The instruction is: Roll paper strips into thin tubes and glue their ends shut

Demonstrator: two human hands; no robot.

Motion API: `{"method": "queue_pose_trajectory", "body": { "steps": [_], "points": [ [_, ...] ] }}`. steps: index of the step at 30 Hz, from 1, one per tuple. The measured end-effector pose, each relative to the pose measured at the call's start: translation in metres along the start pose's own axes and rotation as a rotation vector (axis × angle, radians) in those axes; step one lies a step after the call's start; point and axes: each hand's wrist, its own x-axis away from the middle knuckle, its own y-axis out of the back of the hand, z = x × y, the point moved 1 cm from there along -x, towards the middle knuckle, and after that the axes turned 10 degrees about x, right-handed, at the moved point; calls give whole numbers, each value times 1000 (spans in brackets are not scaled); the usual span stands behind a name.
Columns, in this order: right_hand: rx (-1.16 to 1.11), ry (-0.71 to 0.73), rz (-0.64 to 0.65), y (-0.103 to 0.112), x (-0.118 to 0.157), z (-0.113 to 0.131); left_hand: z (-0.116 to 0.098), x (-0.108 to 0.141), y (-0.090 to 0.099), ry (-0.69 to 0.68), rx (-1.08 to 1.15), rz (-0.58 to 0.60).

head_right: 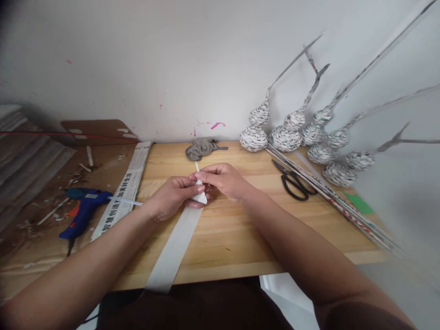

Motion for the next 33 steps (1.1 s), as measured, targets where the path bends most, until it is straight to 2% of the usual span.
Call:
{"method": "queue_pose_trajectory", "body": {
  "steps": [8, 13, 18, 24, 33],
  "points": [
    [-47, -30, -104, 0, -2, 2, -1, 2, -6, 8, -145, 36],
    [-98, -78, -63, -2, -3, 0, -3, 4, -7, 12, -156, 80],
    [-76, -14, -65, 1, -6, -3, -1, 1, 2, -5, -48, 44],
    [-6, -7, 46, 1, -4, -4, -2, 1, 3, -7, -26, 53],
    [-113, -79, -33, -1, -4, -3, 2, 1, 1, 34, -32, 82]
  ]
}}
